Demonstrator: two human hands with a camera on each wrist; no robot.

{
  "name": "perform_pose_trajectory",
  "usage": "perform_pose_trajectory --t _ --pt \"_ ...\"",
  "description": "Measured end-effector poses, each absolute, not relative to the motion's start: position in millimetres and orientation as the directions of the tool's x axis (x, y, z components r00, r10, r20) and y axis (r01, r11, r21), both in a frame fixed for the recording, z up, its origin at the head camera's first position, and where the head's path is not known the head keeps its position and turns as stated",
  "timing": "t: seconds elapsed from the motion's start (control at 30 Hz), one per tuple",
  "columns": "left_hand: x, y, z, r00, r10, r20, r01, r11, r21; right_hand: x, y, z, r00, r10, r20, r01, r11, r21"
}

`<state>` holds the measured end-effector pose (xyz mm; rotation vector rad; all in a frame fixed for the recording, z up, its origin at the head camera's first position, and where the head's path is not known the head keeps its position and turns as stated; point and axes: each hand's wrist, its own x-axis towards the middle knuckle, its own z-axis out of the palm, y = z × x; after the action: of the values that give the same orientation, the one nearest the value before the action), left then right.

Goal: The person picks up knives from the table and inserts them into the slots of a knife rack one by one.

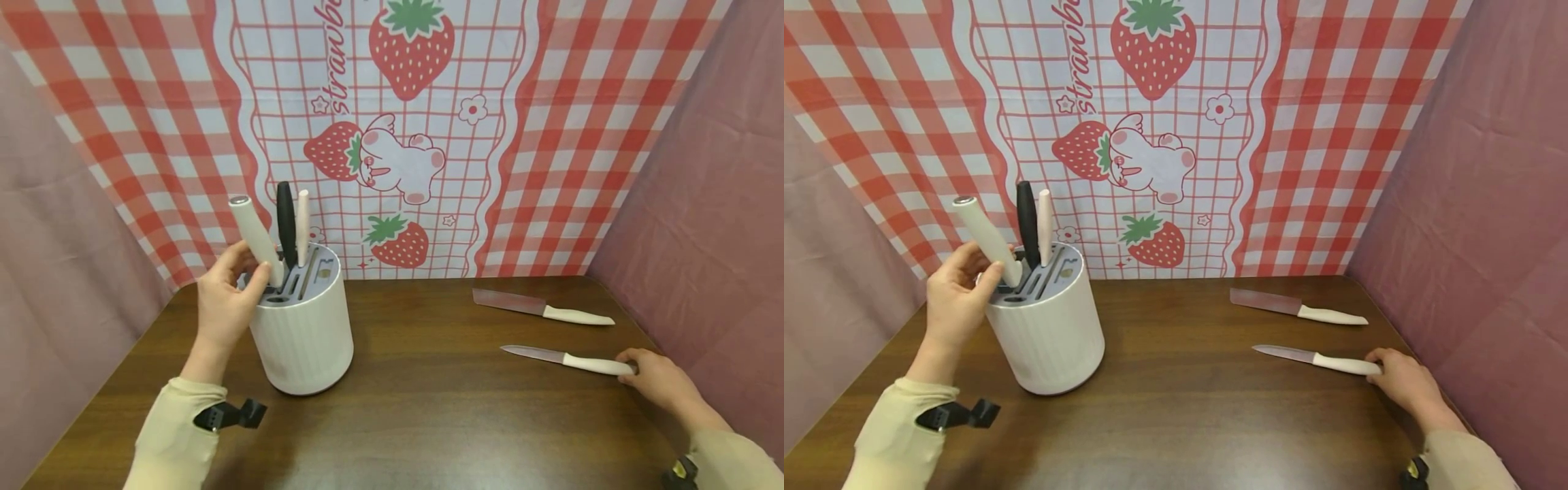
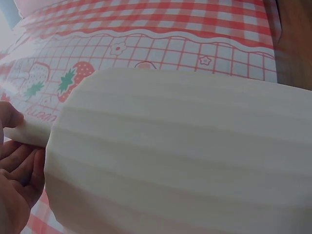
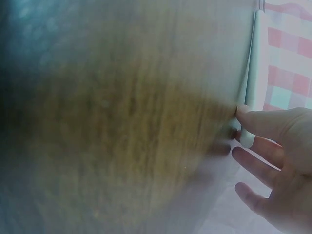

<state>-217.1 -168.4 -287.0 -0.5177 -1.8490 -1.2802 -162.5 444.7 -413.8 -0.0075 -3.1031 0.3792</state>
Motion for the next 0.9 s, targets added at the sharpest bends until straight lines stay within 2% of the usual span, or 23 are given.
perform_pose_trajectory --t 0.37,0.9 --pt "-217.1 -169.3 -290.7 -0.658 -0.079 0.749 0.659 0.422 0.623 -163.4 447.4 -413.3 -1.000 -0.009 0.011 -0.011 0.972 -0.233" --pt "-215.7 -168.4 -290.5 -0.681 -0.060 0.730 0.643 0.428 0.635 -161.3 448.4 -404.0 -0.993 -0.052 0.107 -0.073 0.977 -0.200"
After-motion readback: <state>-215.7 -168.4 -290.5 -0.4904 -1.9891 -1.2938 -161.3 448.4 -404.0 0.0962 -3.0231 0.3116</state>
